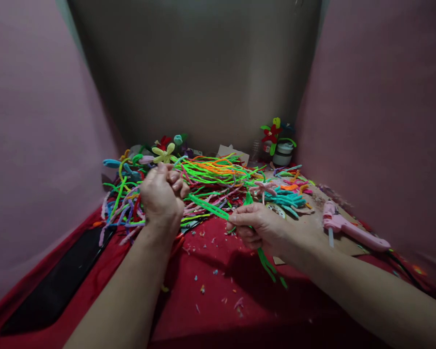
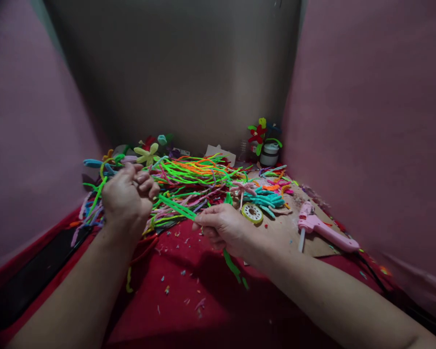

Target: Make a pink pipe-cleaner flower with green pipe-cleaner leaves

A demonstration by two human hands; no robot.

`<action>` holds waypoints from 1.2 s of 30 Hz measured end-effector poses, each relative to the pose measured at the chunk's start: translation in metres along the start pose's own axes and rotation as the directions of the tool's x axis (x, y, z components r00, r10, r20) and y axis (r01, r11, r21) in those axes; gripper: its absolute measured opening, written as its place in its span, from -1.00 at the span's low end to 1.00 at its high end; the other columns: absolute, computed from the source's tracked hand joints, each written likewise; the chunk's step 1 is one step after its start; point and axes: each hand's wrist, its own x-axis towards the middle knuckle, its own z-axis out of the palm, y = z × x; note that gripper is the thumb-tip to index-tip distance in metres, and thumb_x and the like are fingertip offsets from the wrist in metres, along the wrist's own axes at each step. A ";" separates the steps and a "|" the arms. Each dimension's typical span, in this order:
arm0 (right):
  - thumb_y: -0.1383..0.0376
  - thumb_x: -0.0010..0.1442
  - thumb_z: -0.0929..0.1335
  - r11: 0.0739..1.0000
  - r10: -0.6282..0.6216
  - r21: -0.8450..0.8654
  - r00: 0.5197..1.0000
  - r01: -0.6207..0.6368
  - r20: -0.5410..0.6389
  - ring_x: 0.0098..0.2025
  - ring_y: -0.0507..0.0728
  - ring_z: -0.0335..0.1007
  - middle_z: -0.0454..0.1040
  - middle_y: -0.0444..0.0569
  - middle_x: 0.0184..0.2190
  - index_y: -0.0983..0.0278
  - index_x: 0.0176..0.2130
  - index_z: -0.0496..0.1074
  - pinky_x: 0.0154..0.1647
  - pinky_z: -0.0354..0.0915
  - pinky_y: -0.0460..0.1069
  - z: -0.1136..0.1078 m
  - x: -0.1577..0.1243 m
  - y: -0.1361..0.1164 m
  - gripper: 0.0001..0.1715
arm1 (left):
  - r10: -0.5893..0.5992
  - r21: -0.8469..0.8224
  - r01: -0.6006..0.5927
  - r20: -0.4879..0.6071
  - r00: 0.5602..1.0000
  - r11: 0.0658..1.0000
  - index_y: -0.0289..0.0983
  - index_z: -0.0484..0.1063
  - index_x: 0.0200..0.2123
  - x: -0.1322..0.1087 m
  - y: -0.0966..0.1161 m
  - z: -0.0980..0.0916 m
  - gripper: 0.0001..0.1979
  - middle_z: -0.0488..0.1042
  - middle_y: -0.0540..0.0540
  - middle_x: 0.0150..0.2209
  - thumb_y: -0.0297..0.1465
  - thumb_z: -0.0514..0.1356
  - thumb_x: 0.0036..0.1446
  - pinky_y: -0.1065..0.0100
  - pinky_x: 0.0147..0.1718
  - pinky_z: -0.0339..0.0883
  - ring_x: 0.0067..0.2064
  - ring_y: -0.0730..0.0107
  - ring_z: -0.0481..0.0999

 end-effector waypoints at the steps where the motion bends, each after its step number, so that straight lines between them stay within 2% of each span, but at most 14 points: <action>1: 0.30 -0.01 0.35 1.000 -0.001 -0.014 1.000 0.001 -0.010 -0.75 -0.13 -0.28 0.01 -0.30 -0.80 0.33 -0.55 0.31 -0.73 -0.32 -0.14 -0.002 0.001 -0.001 -0.83 | 0.161 0.093 -0.161 0.001 0.987 0.983 -0.25 0.26 -0.48 -0.001 0.003 -0.002 -0.83 0.13 0.11 -0.64 -0.44 0.04 0.18 0.55 -0.71 0.04 -0.66 0.63 0.12; 3: 0.30 -0.02 0.36 1.000 -0.012 -0.029 0.999 0.011 -0.034 -0.76 -0.14 -0.27 0.03 -0.30 -0.80 0.33 -0.55 0.31 -0.73 -0.32 -0.14 -0.006 0.003 -0.001 -0.83 | 0.471 0.289 -0.465 0.053 0.881 0.837 -0.23 0.33 -0.41 -0.007 0.009 -0.003 -0.93 0.26 0.08 -0.52 -0.46 0.12 0.12 0.55 -0.53 0.19 -0.53 0.60 0.26; 5: 0.29 -0.01 0.36 0.999 -0.015 -0.038 0.998 0.013 -0.055 -0.76 -0.14 -0.26 0.05 -0.30 -0.80 0.33 -0.54 0.31 -0.74 -0.32 -0.15 -0.009 0.005 -0.002 -0.83 | 0.545 0.466 -0.576 0.215 0.810 0.672 -0.20 0.40 -0.32 -0.018 0.013 0.000 -0.92 0.33 0.06 -0.43 -0.46 0.18 0.06 0.53 -0.35 0.23 -0.40 0.56 0.32; 6: 0.29 0.01 0.35 0.999 -0.017 -0.046 0.998 0.014 -0.064 -0.77 -0.14 -0.25 0.06 -0.29 -0.80 0.33 -0.53 0.32 -0.74 -0.32 -0.15 -0.010 0.006 -0.002 -0.83 | 0.491 0.487 -0.598 0.342 0.801 0.636 -0.20 0.42 -0.32 -0.023 0.014 0.002 -0.90 0.36 0.04 -0.42 -0.47 0.19 0.04 0.51 -0.31 0.23 -0.37 0.52 0.34; 7: 0.29 0.01 0.34 0.998 -0.022 -0.058 0.997 0.018 -0.073 -0.77 -0.13 -0.25 0.05 -0.29 -0.81 0.34 -0.53 0.32 -0.75 -0.32 -0.15 -0.011 0.007 -0.002 -0.82 | 0.361 0.477 -0.597 0.499 0.788 0.645 -0.21 0.46 -0.33 -0.029 0.012 0.005 -0.86 0.40 0.02 -0.39 -0.50 0.23 -0.02 0.48 -0.26 0.23 -0.31 0.47 0.37; 9: 0.30 0.00 0.35 0.996 -0.053 -0.080 0.996 0.047 -0.079 -0.77 -0.13 -0.24 0.05 -0.30 -0.81 0.33 -0.54 0.30 -0.75 -0.31 -0.15 -0.012 0.007 -0.004 -0.82 | 0.076 0.465 -0.575 0.729 0.680 0.673 -0.21 0.50 -0.36 -0.035 0.005 0.009 -0.81 0.47 -0.03 -0.36 -0.55 0.28 -0.12 0.42 -0.18 0.22 -0.23 0.35 0.41; 10: 0.30 -0.01 0.37 0.994 -0.073 -0.087 0.995 0.066 -0.074 -0.77 -0.14 -0.23 0.07 -0.30 -0.81 0.33 -0.56 0.28 -0.75 -0.30 -0.15 -0.013 0.007 -0.004 -0.80 | -0.030 0.471 -0.574 0.789 0.613 0.670 -0.20 0.52 -0.36 -0.037 -0.001 0.010 -0.78 0.49 -0.05 -0.35 -0.55 0.28 -0.14 0.40 -0.16 0.20 -0.21 0.31 0.41; 12: 0.29 -0.02 0.38 0.991 -0.095 -0.099 0.994 0.089 -0.058 -0.76 -0.15 -0.18 0.13 -0.28 -0.79 0.33 -0.58 0.25 -0.75 -0.26 -0.16 -0.014 0.006 -0.006 -0.75 | -0.143 0.502 -0.600 0.827 0.543 0.623 -0.18 0.54 -0.38 -0.035 -0.013 0.009 -0.83 0.50 -0.07 -0.38 -0.52 0.24 -0.08 0.39 -0.21 0.19 -0.25 0.29 0.41; 14: 0.30 -0.01 0.38 0.993 -0.075 -0.099 0.996 0.069 -0.050 -0.76 -0.15 -0.10 0.21 -0.23 -0.76 0.35 -0.58 0.27 -0.75 -0.21 -0.17 -0.015 0.005 -0.009 -0.76 | -0.245 0.565 -0.614 0.813 0.528 0.552 -0.17 0.54 -0.43 -0.032 -0.021 0.005 -0.87 0.48 -0.04 -0.49 -0.45 0.18 0.00 0.43 -0.39 0.16 -0.41 0.36 0.38; 16: 0.33 0.01 0.36 0.993 -0.044 -0.109 0.998 0.038 -0.048 -0.75 -0.13 0.02 0.30 -0.17 -0.72 0.37 -0.55 0.31 -0.75 -0.12 -0.18 -0.018 0.003 -0.011 -0.81 | -0.284 0.595 -0.635 0.800 0.529 0.493 -0.18 0.53 -0.50 -0.028 -0.021 0.002 -0.86 0.43 0.00 -0.57 -0.42 0.16 0.01 0.46 -0.50 0.09 -0.52 0.43 0.31; 18: 0.37 0.01 0.35 0.989 -0.022 -0.148 0.999 0.017 -0.034 -0.75 -0.12 0.09 0.37 -0.12 -0.70 0.40 -0.51 0.36 -0.76 -0.05 -0.18 -0.023 0.004 -0.013 -0.88 | -0.305 0.604 -0.635 0.795 0.525 0.482 -0.18 0.53 -0.54 -0.026 -0.016 0.000 -0.86 0.40 0.02 -0.61 -0.43 0.18 -0.02 0.48 -0.54 0.05 -0.56 0.47 0.26; 23: 0.39 -0.01 0.36 0.970 0.001 -0.242 0.996 0.020 0.085 -0.74 -0.09 0.20 0.43 -0.08 -0.66 0.44 -0.43 0.44 -0.76 0.09 -0.19 -0.039 0.008 -0.015 -0.89 | -0.449 0.644 -0.600 0.763 0.464 0.475 -0.21 0.56 -0.51 -0.021 -0.006 0.000 -0.87 0.44 0.00 -0.58 -0.40 0.19 -0.06 0.49 -0.52 0.10 -0.52 0.45 0.31; 30: 0.39 -0.04 0.36 0.957 0.067 -0.289 0.990 -0.030 0.120 -0.70 -0.08 0.28 0.48 -0.07 -0.60 0.42 -0.43 0.43 -0.74 0.17 -0.21 -0.046 0.011 -0.018 -0.89 | -0.573 0.811 -0.394 0.585 0.574 0.432 -0.24 0.54 -0.56 0.004 -0.004 -0.013 -0.86 0.38 0.03 -0.63 -0.30 0.24 -0.12 0.48 -0.55 0.10 -0.54 0.46 0.28; 36: 0.38 -0.03 0.34 0.838 -0.034 -0.544 0.999 0.034 0.010 -0.81 -0.09 0.14 0.37 -0.16 -0.73 0.39 -0.55 0.41 -0.83 0.08 -0.18 -0.044 0.014 -0.016 -0.87 | -0.536 0.821 -0.384 0.568 0.625 0.423 -0.23 0.51 -0.65 0.013 0.004 -0.019 -0.89 0.37 0.02 -0.65 -0.33 0.30 -0.21 0.48 -0.56 0.10 -0.55 0.47 0.27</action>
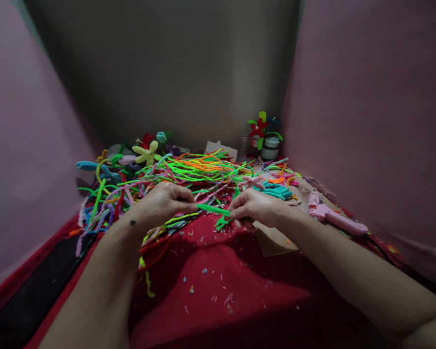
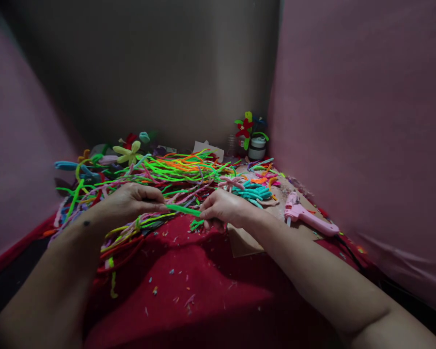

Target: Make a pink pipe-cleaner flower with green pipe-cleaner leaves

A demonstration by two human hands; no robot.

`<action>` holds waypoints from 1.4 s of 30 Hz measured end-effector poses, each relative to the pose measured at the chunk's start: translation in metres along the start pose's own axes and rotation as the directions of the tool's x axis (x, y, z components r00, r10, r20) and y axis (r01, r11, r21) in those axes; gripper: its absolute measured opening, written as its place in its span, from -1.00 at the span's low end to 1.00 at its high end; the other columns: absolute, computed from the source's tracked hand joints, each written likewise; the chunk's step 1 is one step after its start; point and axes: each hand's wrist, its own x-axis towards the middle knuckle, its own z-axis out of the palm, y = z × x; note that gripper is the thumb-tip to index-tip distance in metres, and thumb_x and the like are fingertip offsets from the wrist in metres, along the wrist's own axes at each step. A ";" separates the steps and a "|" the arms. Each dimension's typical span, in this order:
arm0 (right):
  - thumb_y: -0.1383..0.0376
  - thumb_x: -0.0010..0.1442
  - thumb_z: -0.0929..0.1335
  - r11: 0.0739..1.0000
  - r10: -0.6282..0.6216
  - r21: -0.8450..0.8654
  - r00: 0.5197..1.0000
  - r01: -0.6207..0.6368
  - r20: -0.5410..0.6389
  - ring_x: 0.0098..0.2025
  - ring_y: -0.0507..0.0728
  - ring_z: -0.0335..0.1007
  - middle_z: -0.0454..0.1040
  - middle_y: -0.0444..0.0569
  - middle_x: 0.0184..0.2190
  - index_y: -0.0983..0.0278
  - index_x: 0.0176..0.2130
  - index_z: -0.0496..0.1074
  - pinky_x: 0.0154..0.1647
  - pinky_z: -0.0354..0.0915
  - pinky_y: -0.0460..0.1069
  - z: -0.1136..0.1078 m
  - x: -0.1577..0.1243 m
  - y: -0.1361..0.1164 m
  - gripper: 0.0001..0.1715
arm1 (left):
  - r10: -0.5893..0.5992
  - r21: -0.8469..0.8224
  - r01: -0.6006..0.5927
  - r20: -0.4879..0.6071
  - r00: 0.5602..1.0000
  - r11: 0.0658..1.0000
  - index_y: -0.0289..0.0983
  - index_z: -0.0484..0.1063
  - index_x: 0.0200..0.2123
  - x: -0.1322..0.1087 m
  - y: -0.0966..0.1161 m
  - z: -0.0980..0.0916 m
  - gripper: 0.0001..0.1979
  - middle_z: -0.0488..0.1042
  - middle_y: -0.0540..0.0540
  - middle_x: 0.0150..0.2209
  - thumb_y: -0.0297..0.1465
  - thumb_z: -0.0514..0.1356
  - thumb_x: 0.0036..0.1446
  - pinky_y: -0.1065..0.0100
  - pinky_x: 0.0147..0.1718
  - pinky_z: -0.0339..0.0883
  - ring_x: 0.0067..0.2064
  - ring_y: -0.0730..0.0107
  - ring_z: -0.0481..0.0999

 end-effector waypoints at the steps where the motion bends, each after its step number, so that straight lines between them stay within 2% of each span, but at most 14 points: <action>1: 0.38 -0.02 0.33 0.999 0.003 -0.044 1.000 -0.004 -0.030 -0.82 -0.10 0.11 0.33 -0.18 -0.76 0.38 -0.57 0.39 -0.84 0.06 -0.18 0.000 0.000 -0.001 -0.85 | -0.006 -0.031 0.005 -0.007 1.000 1.000 -0.24 0.51 -0.65 -0.001 0.002 -0.001 -0.89 0.37 0.01 -0.66 -0.33 0.31 -0.22 0.48 -0.58 0.10 -0.56 0.47 0.26; 6: 0.36 0.06 0.30 0.986 -0.024 -0.168 0.987 -0.003 -0.157 -0.82 -0.10 0.06 0.22 -0.23 -0.80 0.35 -0.59 0.36 -0.84 0.02 -0.18 0.001 -0.005 -0.008 -0.78 | -0.031 -0.210 0.006 -0.119 0.992 0.978 -0.26 0.49 -0.66 -0.008 0.008 -0.006 -0.84 0.35 -0.01 -0.65 -0.31 0.29 -0.18 0.48 -0.60 0.09 -0.57 0.47 0.25; 11: 0.32 0.10 0.30 0.983 -0.088 -0.180 0.960 0.040 -0.266 -0.83 -0.13 -0.02 0.13 -0.25 -0.81 0.30 -0.62 0.24 -0.85 -0.14 -0.17 -0.001 -0.013 -0.014 -0.70 | -0.014 -0.165 -0.016 -0.177 0.984 0.986 -0.27 0.50 -0.64 -0.005 0.003 -0.008 -0.86 0.37 -0.02 -0.62 -0.33 0.27 -0.16 0.47 -0.59 0.10 -0.54 0.46 0.28; 14: 0.32 0.05 0.35 0.991 -0.110 -0.108 0.946 0.080 -0.304 -0.83 -0.16 -0.13 0.05 -0.28 -0.80 0.30 -0.65 0.21 -0.83 -0.24 -0.15 -0.004 -0.017 -0.015 -0.68 | -0.024 -0.142 -0.005 -0.205 0.979 0.990 -0.27 0.51 -0.64 -0.002 0.002 -0.005 -0.88 0.39 -0.01 -0.63 -0.34 0.28 -0.19 0.48 -0.58 0.11 -0.54 0.46 0.29; 16: 0.30 0.02 0.36 0.995 -0.092 0.010 0.959 0.099 -0.270 -0.82 -0.16 -0.20 -0.02 -0.30 -0.81 0.29 -0.66 0.21 -0.82 -0.28 -0.14 -0.005 -0.021 -0.016 -0.67 | -0.007 -0.104 -0.017 -0.225 0.974 0.994 -0.27 0.52 -0.62 -0.002 0.005 -0.002 -0.89 0.40 -0.01 -0.63 -0.36 0.27 -0.18 0.48 -0.56 0.13 -0.54 0.47 0.31; 20: 0.21 0.03 0.36 0.958 -0.095 0.273 0.995 0.090 0.006 -0.78 -0.13 -0.30 -0.11 -0.33 -0.81 0.28 -0.58 0.31 -0.80 -0.24 -0.14 -0.009 -0.030 -0.022 -0.75 | 0.044 -0.072 -0.071 -0.316 0.948 0.995 -0.27 0.54 -0.59 -0.004 0.009 0.000 -0.90 0.42 -0.01 -0.62 -0.35 0.28 -0.17 0.48 -0.54 0.15 -0.53 0.46 0.32; 22: 0.21 0.02 0.37 0.974 -0.094 0.203 0.995 0.096 -0.018 -0.77 -0.12 -0.28 -0.09 -0.32 -0.81 0.29 -0.57 0.34 -0.79 -0.24 -0.14 -0.010 -0.030 -0.023 -0.76 | 0.049 -0.063 -0.077 -0.359 0.932 0.995 -0.28 0.53 -0.59 -0.004 0.009 0.000 -0.89 0.41 -0.01 -0.61 -0.35 0.28 -0.18 0.47 -0.55 0.14 -0.53 0.46 0.32; 25: 0.25 -0.04 0.41 0.991 -0.131 -0.041 0.964 0.125 -0.230 -0.76 -0.13 -0.22 -0.03 -0.28 -0.80 0.31 -0.65 0.30 -0.77 -0.25 -0.13 -0.011 -0.026 -0.023 -0.70 | 0.037 -0.038 -0.057 -0.388 0.921 0.998 -0.29 0.53 -0.59 -0.003 0.005 -0.001 -0.88 0.39 0.00 -0.63 -0.35 0.28 -0.19 0.45 -0.56 0.13 -0.55 0.45 0.31; 26: 0.24 -0.03 0.41 0.990 -0.137 -0.061 0.959 0.126 -0.250 -0.76 -0.13 -0.22 -0.03 -0.28 -0.79 0.31 -0.65 0.29 -0.77 -0.24 -0.12 -0.010 -0.025 -0.022 -0.70 | 0.035 -0.033 -0.052 -0.392 0.919 0.998 -0.29 0.53 -0.59 -0.002 0.004 -0.001 -0.88 0.39 0.00 -0.64 -0.34 0.28 -0.18 0.45 -0.56 0.12 -0.55 0.45 0.31; 29: 0.17 0.04 0.34 0.994 -0.112 -0.035 0.976 0.108 -0.188 -0.76 -0.11 -0.22 -0.04 -0.28 -0.80 0.29 -0.60 0.30 -0.76 -0.18 -0.12 -0.010 -0.025 -0.020 -0.69 | 0.033 -0.021 -0.044 -0.388 0.921 0.999 -0.29 0.53 -0.57 0.000 0.001 -0.001 -0.86 0.39 0.01 -0.63 -0.33 0.26 -0.16 0.45 -0.54 0.13 -0.53 0.44 0.32; 33: 0.21 0.00 0.35 0.948 -0.235 -0.281 0.925 0.151 -0.297 -0.72 -0.10 -0.09 0.10 -0.22 -0.75 0.30 -0.66 0.26 -0.72 -0.12 -0.13 -0.014 -0.031 -0.017 -0.68 | 0.020 -0.006 -0.024 -0.371 0.928 1.000 -0.30 0.52 -0.58 0.001 0.003 0.003 -0.85 0.40 0.03 -0.64 -0.31 0.26 -0.18 0.45 -0.52 0.14 -0.54 0.45 0.33; 37: 0.19 0.01 0.34 0.929 -0.255 -0.338 0.925 0.153 -0.283 -0.71 -0.10 -0.03 0.22 -0.17 -0.70 0.33 -0.64 0.32 -0.71 -0.10 -0.14 -0.020 -0.038 -0.020 -0.68 | -0.004 -0.083 -0.030 -0.377 0.926 0.996 -0.31 0.51 -0.58 0.001 0.009 0.011 -0.84 0.38 0.04 -0.64 -0.31 0.27 -0.19 0.46 -0.56 0.10 -0.55 0.48 0.30; 40: 0.21 -0.02 0.38 0.911 -0.319 -0.381 0.855 0.157 -0.410 -0.71 -0.11 -0.02 0.26 -0.15 -0.69 0.34 -0.62 0.39 -0.70 -0.10 -0.14 -0.023 -0.046 -0.032 -0.72 | -0.027 -0.230 -0.065 -0.377 0.926 0.971 -0.32 0.48 -0.60 0.001 0.012 0.018 -0.85 0.30 0.06 -0.68 -0.33 0.27 -0.18 0.47 -0.62 0.02 -0.61 0.55 0.20; 42: 0.17 -0.01 0.38 0.940 -0.335 -0.243 0.773 0.238 -0.539 -0.73 -0.10 -0.04 0.18 -0.20 -0.75 0.33 -0.57 0.41 -0.71 -0.09 -0.13 -0.024 -0.051 -0.040 -0.72 | -0.086 -0.397 -0.085 -0.394 0.915 0.914 -0.33 0.45 -0.60 0.002 0.013 0.022 -0.84 0.23 0.09 -0.71 -0.34 0.28 -0.18 0.48 -0.67 -0.07 -0.66 0.61 0.11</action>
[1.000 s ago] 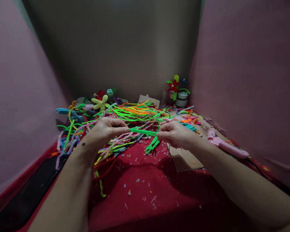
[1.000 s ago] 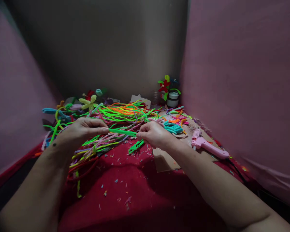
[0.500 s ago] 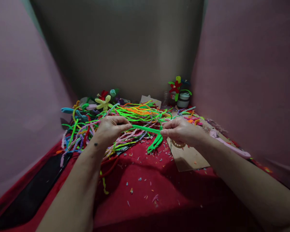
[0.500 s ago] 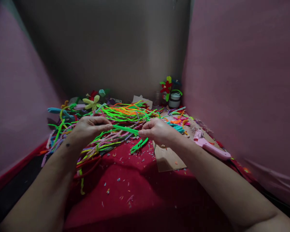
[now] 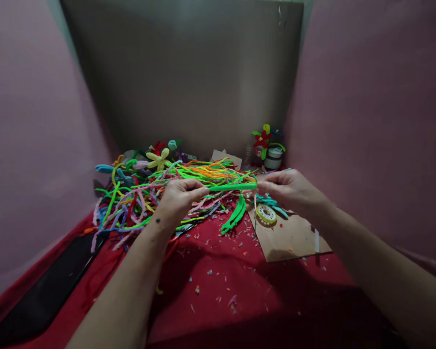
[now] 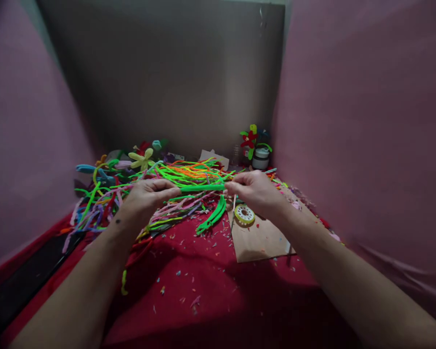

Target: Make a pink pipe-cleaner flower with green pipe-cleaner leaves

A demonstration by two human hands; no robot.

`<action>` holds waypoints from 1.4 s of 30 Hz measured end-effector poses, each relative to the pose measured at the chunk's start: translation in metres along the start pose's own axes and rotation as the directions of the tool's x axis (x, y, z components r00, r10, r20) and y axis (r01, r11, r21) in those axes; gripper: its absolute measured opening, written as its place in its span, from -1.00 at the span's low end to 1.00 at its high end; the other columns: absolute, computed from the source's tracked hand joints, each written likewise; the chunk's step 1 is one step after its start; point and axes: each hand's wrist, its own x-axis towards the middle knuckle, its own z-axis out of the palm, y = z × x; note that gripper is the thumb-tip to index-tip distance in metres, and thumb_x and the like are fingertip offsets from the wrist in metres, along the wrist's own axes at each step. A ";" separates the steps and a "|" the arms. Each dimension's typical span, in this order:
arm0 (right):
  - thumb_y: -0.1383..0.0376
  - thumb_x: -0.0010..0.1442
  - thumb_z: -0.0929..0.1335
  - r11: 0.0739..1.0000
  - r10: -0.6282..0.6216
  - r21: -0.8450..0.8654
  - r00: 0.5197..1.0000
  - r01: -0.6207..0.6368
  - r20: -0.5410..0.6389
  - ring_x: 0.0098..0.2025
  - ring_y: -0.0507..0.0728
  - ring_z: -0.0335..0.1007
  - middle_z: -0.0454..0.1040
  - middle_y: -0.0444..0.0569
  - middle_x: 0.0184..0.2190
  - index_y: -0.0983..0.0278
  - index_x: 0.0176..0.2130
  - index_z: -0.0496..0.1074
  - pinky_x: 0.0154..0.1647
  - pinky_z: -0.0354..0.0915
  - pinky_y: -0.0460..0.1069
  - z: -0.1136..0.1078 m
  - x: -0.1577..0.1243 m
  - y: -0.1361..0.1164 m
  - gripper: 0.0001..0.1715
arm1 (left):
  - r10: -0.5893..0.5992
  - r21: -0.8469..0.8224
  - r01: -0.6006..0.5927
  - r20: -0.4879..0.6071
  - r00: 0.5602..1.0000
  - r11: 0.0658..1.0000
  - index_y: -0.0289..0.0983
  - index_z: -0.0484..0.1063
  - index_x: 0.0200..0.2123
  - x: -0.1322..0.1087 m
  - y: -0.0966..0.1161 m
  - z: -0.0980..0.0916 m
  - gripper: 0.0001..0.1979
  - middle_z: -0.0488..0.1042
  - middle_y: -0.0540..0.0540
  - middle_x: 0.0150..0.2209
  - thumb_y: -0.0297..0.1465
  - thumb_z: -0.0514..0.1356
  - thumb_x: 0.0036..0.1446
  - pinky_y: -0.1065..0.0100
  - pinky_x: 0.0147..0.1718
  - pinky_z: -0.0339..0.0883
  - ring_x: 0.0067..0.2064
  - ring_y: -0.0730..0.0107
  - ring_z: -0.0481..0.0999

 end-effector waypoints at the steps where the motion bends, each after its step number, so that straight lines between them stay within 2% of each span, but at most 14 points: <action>1: 0.13 0.00 0.37 0.989 0.009 0.150 0.997 0.002 -0.075 -0.73 -0.09 -0.04 0.15 -0.22 -0.77 0.32 -0.54 0.41 -0.71 -0.07 -0.13 -0.001 0.000 -0.003 -0.70 | -0.032 -0.106 0.029 -0.033 0.999 0.994 -0.32 0.44 -0.60 0.000 -0.001 0.002 -0.84 0.18 0.12 -0.73 -0.34 0.29 -0.19 0.48 -0.70 -0.13 -0.68 0.63 0.05; 3: 0.06 -0.01 0.37 0.885 0.056 0.464 0.981 0.038 -0.188 -0.72 -0.08 0.00 0.13 -0.23 -0.77 0.31 -0.49 0.40 -0.69 0.00 -0.12 0.000 -0.001 -0.004 -0.65 | -0.091 -0.297 0.058 -0.096 0.991 0.953 -0.32 0.40 -0.58 0.001 -0.002 0.006 -0.82 0.07 0.17 -0.75 -0.33 0.30 -0.19 0.49 -0.72 -0.23 -0.71 0.66 -0.06; 5: 0.07 -0.06 0.40 0.777 0.131 0.630 0.971 0.024 -0.199 -0.70 -0.08 0.03 0.17 -0.22 -0.73 0.33 -0.46 0.41 -0.68 0.03 -0.12 0.010 -0.003 0.002 -0.65 | -0.105 -0.390 0.045 -0.133 0.986 0.920 -0.31 0.38 -0.54 0.000 -0.001 0.010 -0.81 0.04 0.19 -0.74 -0.32 0.29 -0.18 0.51 -0.73 -0.23 -0.71 0.67 -0.09; 8: 0.23 -0.13 0.46 0.803 0.157 0.575 0.986 -0.156 0.049 -0.65 -0.09 0.11 0.30 -0.17 -0.63 0.36 -0.33 0.46 -0.66 0.03 -0.15 0.038 -0.006 0.013 -0.68 | -0.078 -0.394 0.020 -0.132 0.988 0.919 -0.32 0.40 -0.50 -0.005 0.002 0.020 -0.82 0.12 0.16 -0.70 -0.32 0.26 -0.14 0.53 -0.71 -0.15 -0.69 0.67 -0.01; 10: 0.23 -0.08 0.44 0.829 0.092 0.538 0.986 -0.151 0.136 -0.62 -0.09 0.13 0.34 -0.15 -0.58 0.37 -0.27 0.46 -0.63 0.06 -0.15 0.058 -0.007 0.016 -0.65 | -0.050 -0.381 0.008 -0.099 0.994 0.924 -0.32 0.44 -0.46 -0.009 0.004 0.028 -0.85 0.19 0.12 -0.67 -0.35 0.24 -0.11 0.54 -0.69 -0.06 -0.66 0.65 0.07; 12: 0.19 -0.01 0.40 0.851 0.023 0.516 0.989 -0.097 0.148 -0.62 -0.08 0.16 0.37 -0.14 -0.55 0.34 -0.25 0.45 -0.62 0.07 -0.14 0.075 -0.004 0.014 -0.67 | -0.007 -0.347 -0.013 -0.057 0.998 0.938 -0.31 0.48 -0.38 -0.012 0.004 0.035 -0.84 0.30 0.08 -0.62 -0.38 0.22 -0.10 0.53 -0.61 0.07 -0.59 0.58 0.22; 14: 0.16 0.03 0.36 0.863 -0.050 0.505 0.990 -0.023 0.130 -0.63 -0.09 0.12 0.34 -0.16 -0.58 0.35 -0.40 0.45 -0.63 0.03 -0.14 0.086 0.000 0.010 -0.74 | 0.049 -0.294 -0.060 -0.043 0.998 0.954 -0.28 0.49 -0.26 -0.014 0.002 0.040 -0.76 0.40 0.03 -0.51 -0.41 0.20 -0.08 0.50 -0.49 0.19 -0.47 0.50 0.34; 17: 0.20 0.01 0.37 0.822 -0.056 0.569 0.997 0.018 0.049 -0.63 -0.10 0.08 0.29 -0.20 -0.63 0.34 -0.54 0.40 -0.62 0.00 -0.14 0.096 0.006 0.005 -0.75 | 0.097 -0.255 -0.107 -0.049 0.994 0.961 -0.24 0.40 -0.09 -0.015 -0.001 0.043 -0.62 0.41 0.03 -0.47 -0.44 0.17 -0.05 0.49 -0.48 0.22 -0.46 0.49 0.36; 22: 0.22 -0.11 0.44 0.659 -0.009 0.750 0.996 -0.063 0.091 -0.66 -0.09 0.11 0.31 -0.21 -0.66 0.34 -0.51 0.43 -0.63 0.05 -0.13 0.099 0.014 0.012 -0.78 | 0.062 -0.315 -0.040 0.059 0.996 0.948 -0.27 0.28 -0.06 -0.016 -0.003 0.048 -0.63 0.30 0.12 -0.59 -0.45 0.12 -0.01 0.53 -0.65 0.08 -0.63 0.58 0.21; 25: 0.21 -0.11 0.44 0.645 -0.021 0.762 0.996 -0.056 0.090 -0.70 -0.06 0.12 0.31 -0.20 -0.69 0.33 -0.50 0.43 -0.68 0.06 -0.11 0.092 0.021 0.017 -0.77 | 0.045 -0.339 0.019 0.179 0.983 0.940 -0.29 0.26 -0.09 -0.019 0.000 0.051 -0.66 0.30 0.13 -0.63 -0.40 0.13 0.01 0.51 -0.69 0.06 -0.68 0.58 0.21; 28: 0.24 -0.19 0.48 0.640 0.057 0.766 0.998 -0.068 0.041 -0.64 -0.03 0.24 0.40 -0.15 -0.61 0.34 -0.48 0.44 -0.63 0.15 -0.11 0.081 0.025 0.017 -0.75 | 0.000 -0.288 0.091 0.299 0.954 0.953 -0.32 0.29 -0.08 -0.020 0.008 0.047 -0.60 0.41 0.06 -0.59 -0.32 0.18 -0.02 0.45 -0.57 0.22 -0.60 0.49 0.36; 33: 0.21 -0.14 0.46 0.750 0.062 0.643 0.984 -0.156 0.166 -0.65 -0.06 0.22 0.40 -0.12 -0.67 0.36 -0.53 0.43 -0.61 0.11 -0.13 0.074 0.014 0.015 -0.75 | -0.075 -0.251 0.086 0.052 0.996 0.964 -0.28 0.41 -0.15 -0.017 0.013 0.032 -0.58 0.53 -0.05 -0.34 -0.24 0.29 -0.11 0.43 -0.41 0.27 -0.36 0.40 0.47; 37: 0.23 -0.05 0.42 0.851 0.067 0.486 0.960 -0.197 0.272 -0.68 -0.09 0.15 0.34 -0.14 -0.71 0.39 -0.59 0.41 -0.65 0.08 -0.14 0.080 0.002 0.019 -0.73 | -0.085 -0.404 0.116 0.095 0.992 0.907 -0.31 0.51 -0.34 -0.016 0.003 0.034 -0.73 0.52 -0.03 -0.43 -0.33 0.33 -0.17 0.43 -0.40 0.28 -0.42 0.44 0.45; 42: 0.29 -0.04 0.40 0.690 0.172 0.593 0.890 -0.415 0.423 -0.67 -0.04 0.26 0.37 -0.15 -0.64 0.35 -0.48 0.37 -0.68 0.18 -0.13 0.083 -0.003 0.023 -0.84 | -0.149 -0.515 0.143 0.029 0.988 0.845 -0.36 0.51 -0.51 -0.015 -0.005 0.041 -0.82 0.49 -0.02 -0.53 -0.40 0.37 -0.25 0.43 -0.47 0.29 -0.50 0.47 0.44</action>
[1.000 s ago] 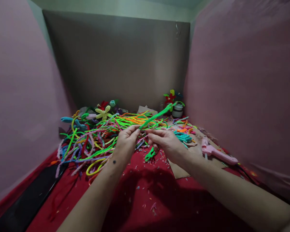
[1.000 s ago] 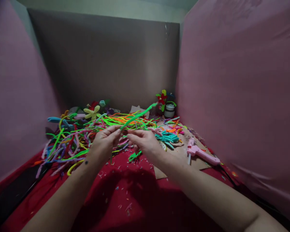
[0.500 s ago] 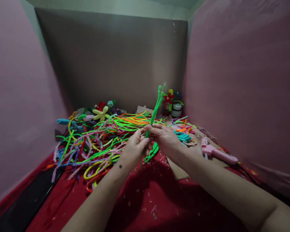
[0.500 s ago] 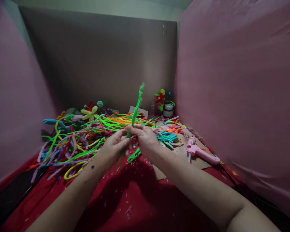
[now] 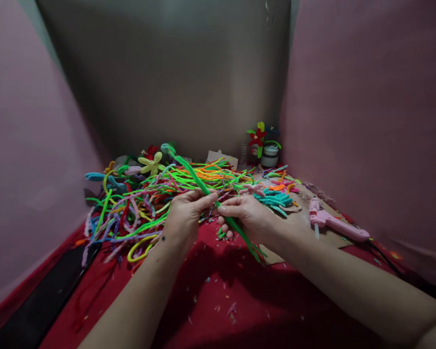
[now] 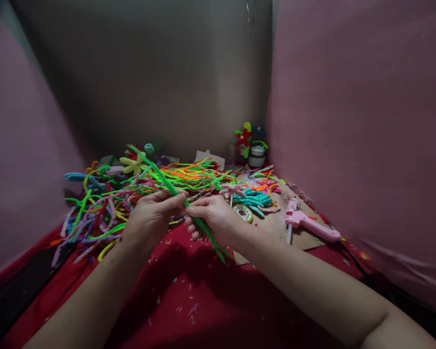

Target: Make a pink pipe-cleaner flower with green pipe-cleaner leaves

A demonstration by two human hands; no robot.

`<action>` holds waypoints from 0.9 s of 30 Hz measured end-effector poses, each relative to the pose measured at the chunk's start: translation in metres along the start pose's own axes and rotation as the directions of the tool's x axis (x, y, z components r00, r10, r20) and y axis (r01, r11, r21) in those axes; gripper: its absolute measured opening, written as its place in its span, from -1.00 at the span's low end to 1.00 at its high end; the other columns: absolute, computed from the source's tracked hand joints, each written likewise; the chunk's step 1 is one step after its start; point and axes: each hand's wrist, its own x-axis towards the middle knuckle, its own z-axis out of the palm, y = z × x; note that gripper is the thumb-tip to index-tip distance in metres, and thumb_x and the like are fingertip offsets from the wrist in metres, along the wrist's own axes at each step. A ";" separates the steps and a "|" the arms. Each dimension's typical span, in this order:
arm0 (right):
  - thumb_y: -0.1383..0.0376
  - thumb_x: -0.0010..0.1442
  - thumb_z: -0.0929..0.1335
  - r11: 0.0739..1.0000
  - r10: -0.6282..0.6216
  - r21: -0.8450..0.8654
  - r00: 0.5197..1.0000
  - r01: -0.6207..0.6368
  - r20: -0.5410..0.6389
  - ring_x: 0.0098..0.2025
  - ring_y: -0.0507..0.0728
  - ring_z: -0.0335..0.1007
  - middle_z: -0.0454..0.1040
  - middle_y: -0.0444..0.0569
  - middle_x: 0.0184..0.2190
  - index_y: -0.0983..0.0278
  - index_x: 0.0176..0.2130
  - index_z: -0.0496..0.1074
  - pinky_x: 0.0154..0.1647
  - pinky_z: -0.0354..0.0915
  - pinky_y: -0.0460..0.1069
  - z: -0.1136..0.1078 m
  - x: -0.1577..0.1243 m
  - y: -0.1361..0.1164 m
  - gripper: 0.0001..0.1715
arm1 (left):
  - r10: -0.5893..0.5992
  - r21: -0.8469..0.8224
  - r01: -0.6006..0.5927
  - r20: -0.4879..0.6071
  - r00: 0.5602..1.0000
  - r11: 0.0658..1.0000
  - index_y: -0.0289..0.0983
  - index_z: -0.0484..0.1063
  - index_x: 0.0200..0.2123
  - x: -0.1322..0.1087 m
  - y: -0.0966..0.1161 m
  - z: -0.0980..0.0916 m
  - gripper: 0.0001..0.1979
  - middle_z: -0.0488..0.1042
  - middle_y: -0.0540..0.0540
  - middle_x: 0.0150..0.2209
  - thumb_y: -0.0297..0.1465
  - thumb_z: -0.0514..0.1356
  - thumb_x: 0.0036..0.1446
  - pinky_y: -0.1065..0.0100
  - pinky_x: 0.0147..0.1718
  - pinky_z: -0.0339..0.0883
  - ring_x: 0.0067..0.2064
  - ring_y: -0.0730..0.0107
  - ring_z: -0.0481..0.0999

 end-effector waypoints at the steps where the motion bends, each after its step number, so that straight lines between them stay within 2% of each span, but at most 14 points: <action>1: 0.30 -0.05 0.40 1.000 0.012 0.024 1.000 -0.012 -0.009 -0.67 -0.05 0.25 0.38 -0.15 -0.63 0.34 -0.46 0.36 -0.71 0.14 -0.15 0.000 0.000 0.000 -0.84 | -0.008 -0.013 0.007 -0.017 1.000 1.000 -0.36 0.50 -0.52 0.001 0.000 0.000 -0.82 0.48 -0.02 -0.54 -0.40 0.37 -0.27 0.43 -0.49 0.29 -0.51 0.47 0.43; 6: 0.31 0.00 0.35 0.997 -0.057 -0.051 0.996 0.053 -0.075 -0.74 -0.12 0.05 0.28 -0.22 -0.72 0.34 -0.46 0.37 -0.77 -0.16 -0.20 0.000 -0.002 0.001 -0.89 | -0.052 -0.038 0.051 -0.021 0.998 0.998 -0.38 0.50 -0.43 0.003 0.000 0.001 -0.73 0.43 0.02 -0.58 -0.41 0.38 -0.30 0.46 -0.57 0.24 -0.57 0.52 0.40; 11: 0.32 0.02 0.30 0.992 -0.120 -0.048 0.992 0.117 -0.049 -0.76 -0.13 -0.18 0.08 -0.30 -0.77 0.33 -0.48 0.37 -0.76 -0.28 -0.16 0.002 -0.004 0.003 -0.89 | -0.032 -0.066 0.027 -0.069 0.997 0.997 -0.34 0.34 -0.58 0.000 0.000 0.006 -0.74 0.35 0.09 -0.67 -0.44 0.39 -0.33 0.48 -0.61 0.20 -0.64 0.57 0.33; 15: 0.29 0.03 0.30 0.993 -0.116 0.003 0.993 0.116 -0.017 -0.73 -0.11 -0.32 -0.08 -0.34 -0.76 0.29 -0.50 0.32 -0.74 -0.33 -0.14 0.001 -0.005 0.003 -0.88 | -0.044 -0.132 0.044 0.004 0.999 0.990 -0.30 0.25 -0.61 0.000 0.000 0.007 -0.72 0.32 0.08 -0.70 -0.42 0.36 -0.23 0.49 -0.63 0.16 -0.64 0.55 0.31; 23: 0.29 0.01 0.32 0.988 -0.138 0.067 0.990 0.140 -0.036 -0.71 -0.10 -0.34 -0.09 -0.34 -0.76 0.28 -0.53 0.31 -0.71 -0.34 -0.12 0.002 -0.006 0.003 -0.86 | -0.031 -0.167 0.040 0.059 0.998 0.985 -0.32 0.33 -0.56 0.000 0.001 0.007 -0.84 0.39 0.05 -0.63 -0.49 0.30 -0.18 0.48 -0.57 0.19 -0.58 0.54 0.37; 27: 0.28 0.01 0.32 0.987 -0.135 0.079 0.990 0.137 -0.036 -0.71 -0.10 -0.34 -0.09 -0.34 -0.77 0.27 -0.52 0.31 -0.71 -0.35 -0.11 0.002 -0.005 0.005 -0.87 | -0.041 -0.145 0.045 0.032 0.999 0.988 -0.31 0.33 -0.56 -0.001 0.002 0.008 -0.84 0.37 0.08 -0.64 -0.51 0.30 -0.23 0.49 -0.60 0.15 -0.60 0.54 0.36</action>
